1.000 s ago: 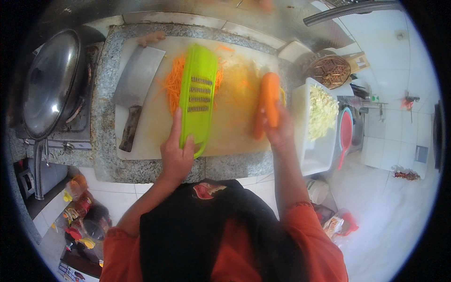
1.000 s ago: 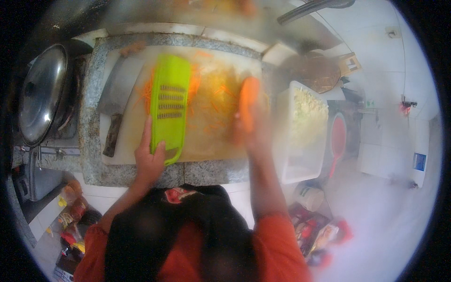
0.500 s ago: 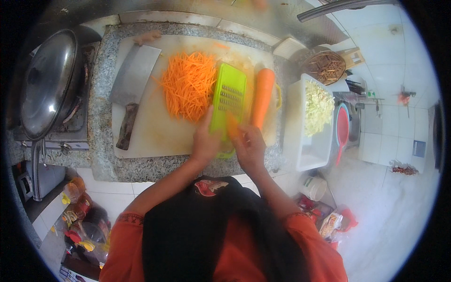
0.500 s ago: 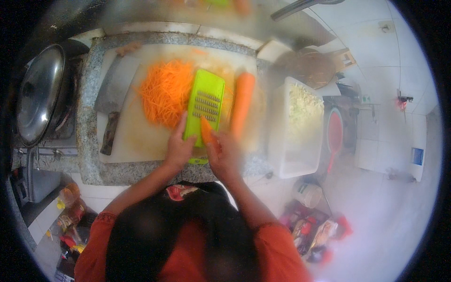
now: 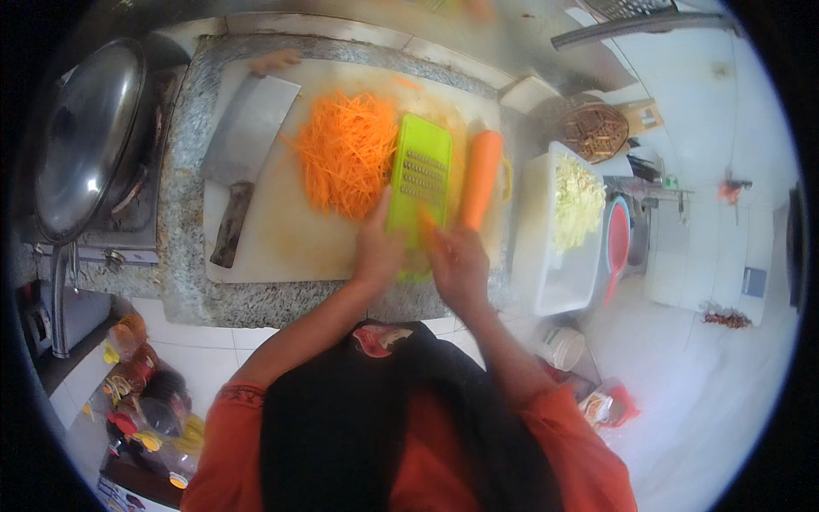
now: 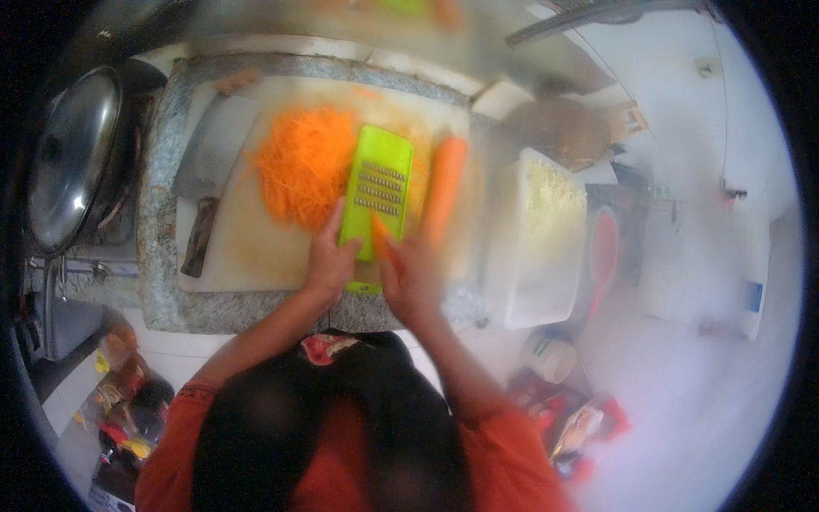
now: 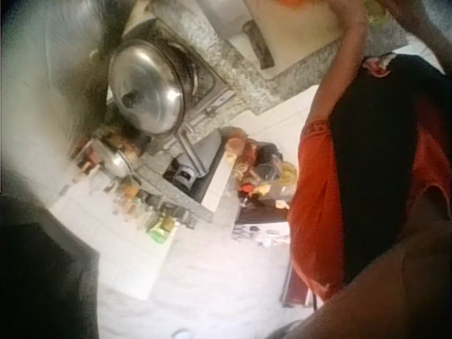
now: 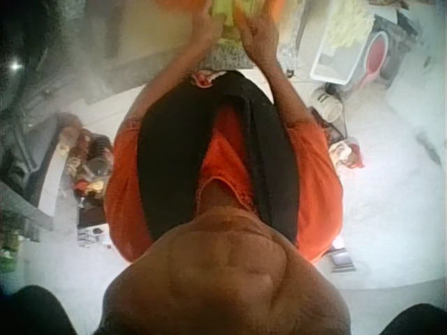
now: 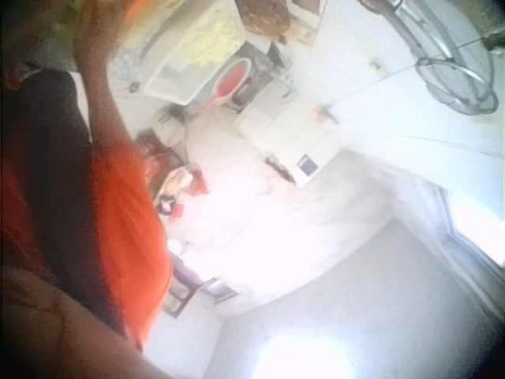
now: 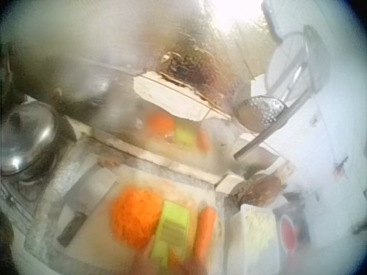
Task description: The person removes carrots from a plastic bag, wipes them with a paper towel, and places them on a cutting board. They then use a knife to trim the ends and a grater to shred the carrots into a pile on the cutting board.
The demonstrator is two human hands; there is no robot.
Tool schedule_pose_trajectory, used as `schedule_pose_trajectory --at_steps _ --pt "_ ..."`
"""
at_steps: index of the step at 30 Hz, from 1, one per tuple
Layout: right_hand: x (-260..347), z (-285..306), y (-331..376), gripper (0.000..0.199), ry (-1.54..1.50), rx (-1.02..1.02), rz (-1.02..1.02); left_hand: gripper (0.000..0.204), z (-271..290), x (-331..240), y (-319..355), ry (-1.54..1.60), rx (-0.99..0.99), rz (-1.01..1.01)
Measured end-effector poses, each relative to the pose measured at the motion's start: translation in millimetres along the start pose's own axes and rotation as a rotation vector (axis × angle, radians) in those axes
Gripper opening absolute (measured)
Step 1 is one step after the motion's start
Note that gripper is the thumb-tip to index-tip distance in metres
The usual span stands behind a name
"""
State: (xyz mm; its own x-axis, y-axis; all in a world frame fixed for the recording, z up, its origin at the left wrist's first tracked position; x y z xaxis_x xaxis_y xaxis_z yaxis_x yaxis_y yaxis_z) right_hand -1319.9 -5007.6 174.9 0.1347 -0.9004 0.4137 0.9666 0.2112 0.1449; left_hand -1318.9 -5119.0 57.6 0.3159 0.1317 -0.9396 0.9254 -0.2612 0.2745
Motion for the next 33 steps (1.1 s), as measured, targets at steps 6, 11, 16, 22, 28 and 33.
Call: schedule_pose_trajectory --at_steps 6,11,16,22,28,33 --pt "-27.5 -1.0 -89.3 0.018 0.014 -0.279 0.096 0.067 4.7 -20.0 -14.0 0.141 -0.013 -0.003" --pt "-23.4 -4.6 -97.4 0.015 0.011 -0.295 0.034 0.066 18.1 -9.9 -27.1 -0.018 -0.066 -0.026" --pt "-44.6 -7.3 -85.6 0.018 -0.002 -0.279 0.002 0.067 -2.5 -28.6 -13.8 -0.019 -0.05 -0.003" --pt "-54.1 -6.5 -125.4 0.02 0.085 -0.274 -0.15 0.066 -6.0 -16.8 -15.0 -0.094 -0.062 -0.108" --pt "-81.8 4.5 -149.4 0.022 0.07 -0.162 -0.227 0.069 -15.7 -20.5 -8.5 0.044 -0.001 0.037" --pt "-68.7 -7.7 -119.6 0.023 0.039 -0.163 -0.029 0.069 -8.7 -4.1 -5.1 0.061 -0.049 0.008"
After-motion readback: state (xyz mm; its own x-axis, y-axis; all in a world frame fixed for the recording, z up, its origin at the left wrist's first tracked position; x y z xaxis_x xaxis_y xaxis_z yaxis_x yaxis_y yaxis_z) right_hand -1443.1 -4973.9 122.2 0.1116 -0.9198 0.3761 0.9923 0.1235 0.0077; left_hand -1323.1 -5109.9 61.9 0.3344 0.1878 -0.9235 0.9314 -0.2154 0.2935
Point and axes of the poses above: each hand's wrist, its own y-axis away from the middle knuckle, its own z-axis out of the back of the hand, x = y × z, the point moved 8 cm from there along -y, towards the middle knuckle, and after that the axes turned 15 degrees about x, right-handed, at the moved point
